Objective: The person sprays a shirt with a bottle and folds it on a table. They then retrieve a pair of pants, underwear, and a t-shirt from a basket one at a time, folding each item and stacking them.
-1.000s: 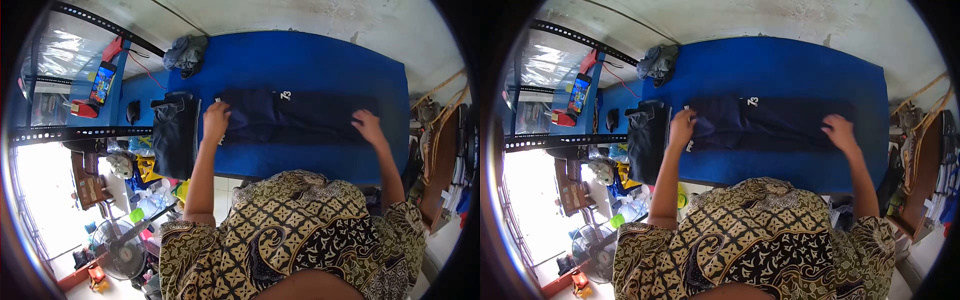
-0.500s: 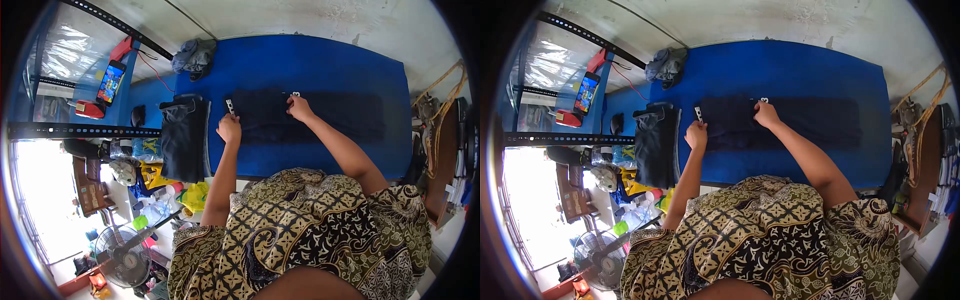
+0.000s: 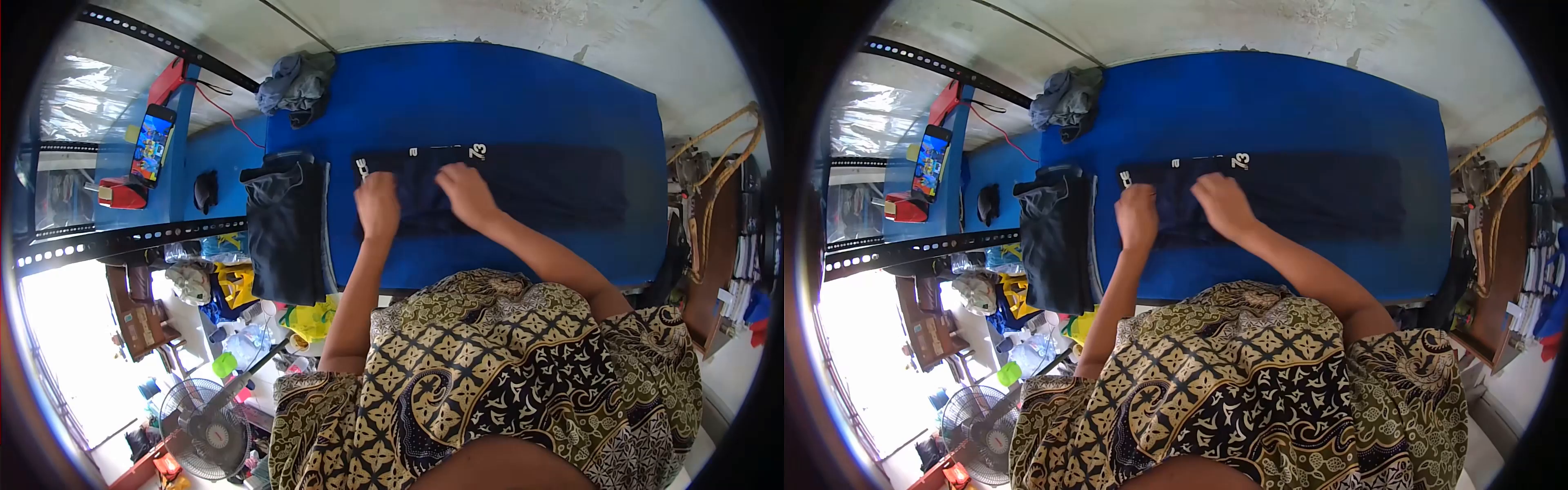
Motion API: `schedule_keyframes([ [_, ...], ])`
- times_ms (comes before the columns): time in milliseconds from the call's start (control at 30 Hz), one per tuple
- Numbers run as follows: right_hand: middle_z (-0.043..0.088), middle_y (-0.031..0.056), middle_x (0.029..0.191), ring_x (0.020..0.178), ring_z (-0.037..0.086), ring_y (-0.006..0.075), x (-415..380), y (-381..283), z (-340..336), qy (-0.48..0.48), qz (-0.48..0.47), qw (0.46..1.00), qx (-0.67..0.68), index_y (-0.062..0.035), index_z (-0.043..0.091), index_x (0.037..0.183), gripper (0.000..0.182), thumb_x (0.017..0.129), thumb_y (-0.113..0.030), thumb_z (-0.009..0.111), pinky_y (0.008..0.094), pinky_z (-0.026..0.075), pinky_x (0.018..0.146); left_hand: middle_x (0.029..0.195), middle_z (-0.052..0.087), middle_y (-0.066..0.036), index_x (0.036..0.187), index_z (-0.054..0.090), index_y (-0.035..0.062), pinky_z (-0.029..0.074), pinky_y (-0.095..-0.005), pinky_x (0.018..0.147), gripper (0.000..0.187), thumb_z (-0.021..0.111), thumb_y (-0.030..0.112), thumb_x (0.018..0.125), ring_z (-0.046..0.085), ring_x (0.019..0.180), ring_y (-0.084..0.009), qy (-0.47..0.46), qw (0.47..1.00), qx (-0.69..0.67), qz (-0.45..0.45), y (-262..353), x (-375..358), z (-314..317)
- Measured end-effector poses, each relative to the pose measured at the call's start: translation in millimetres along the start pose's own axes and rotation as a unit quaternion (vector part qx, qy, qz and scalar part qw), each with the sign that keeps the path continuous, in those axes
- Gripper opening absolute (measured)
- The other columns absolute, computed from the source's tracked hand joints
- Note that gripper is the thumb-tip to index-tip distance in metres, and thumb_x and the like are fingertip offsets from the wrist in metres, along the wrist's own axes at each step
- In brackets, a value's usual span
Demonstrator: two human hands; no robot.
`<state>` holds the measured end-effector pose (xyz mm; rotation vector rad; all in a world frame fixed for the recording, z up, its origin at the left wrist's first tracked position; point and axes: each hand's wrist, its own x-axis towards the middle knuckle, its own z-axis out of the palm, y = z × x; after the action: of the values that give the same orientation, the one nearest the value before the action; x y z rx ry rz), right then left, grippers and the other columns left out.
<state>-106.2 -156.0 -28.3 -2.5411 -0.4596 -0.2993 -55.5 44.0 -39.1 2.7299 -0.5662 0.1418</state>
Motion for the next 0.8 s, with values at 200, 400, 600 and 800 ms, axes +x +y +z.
schedule_keyframes([
  [200,0.039,0.0114,0.129,0.121,0.035,0.0272,-42.2,35.2,-9.3,0.058,0.062,0.991,-0.099,-0.0051,0.042,0.120,0.043,0.080,-0.021,0.052,0.0482,0.029,0.094,0.139,0.028,-0.007,0.132,0.032,0.0090,0.017,-0.0459,0.104,0.056,0.050,0.032,0.084,0.022,0.130,-0.0238,0.024,0.999,0.031,0.038,10.3,-10.7,41.5],
  [400,0.036,0.0082,0.133,0.124,0.032,0.0251,-209.2,178.9,-62.7,0.186,0.421,0.808,-0.367,-0.0096,0.039,0.124,0.045,0.085,-0.031,0.048,0.0554,0.029,0.090,0.138,0.029,-0.008,0.131,0.032,0.0081,0.016,-0.0481,0.104,0.050,0.043,0.032,0.089,0.022,0.130,-0.0241,0.014,0.997,0.042,0.063,-1.5,-14.6,40.4],
  [600,0.043,0.0100,0.124,0.115,0.038,0.0302,-231.9,185.2,-101.8,0.261,0.524,0.769,-0.256,-0.0101,0.044,0.116,0.041,0.078,-0.020,0.055,0.0500,0.034,0.087,0.132,0.035,-0.014,0.118,0.046,0.0071,0.020,-0.0511,0.100,0.040,0.053,0.024,0.083,0.027,0.126,-0.0311,0.083,0.994,-0.025,0.074,31.4,-8.9,35.7],
  [800,0.049,0.0041,0.092,0.092,0.046,0.0238,-237.6,179.8,-113.3,0.132,0.375,0.865,-0.306,-0.0112,0.055,0.085,0.021,0.069,0.002,0.052,0.0385,0.035,0.076,0.124,0.043,-0.007,0.105,0.055,0.0109,0.018,-0.0482,0.103,0.028,0.059,0.015,0.078,0.032,0.124,-0.0226,-0.056,0.936,-0.017,0.348,112.2,-3.7,47.4],
])
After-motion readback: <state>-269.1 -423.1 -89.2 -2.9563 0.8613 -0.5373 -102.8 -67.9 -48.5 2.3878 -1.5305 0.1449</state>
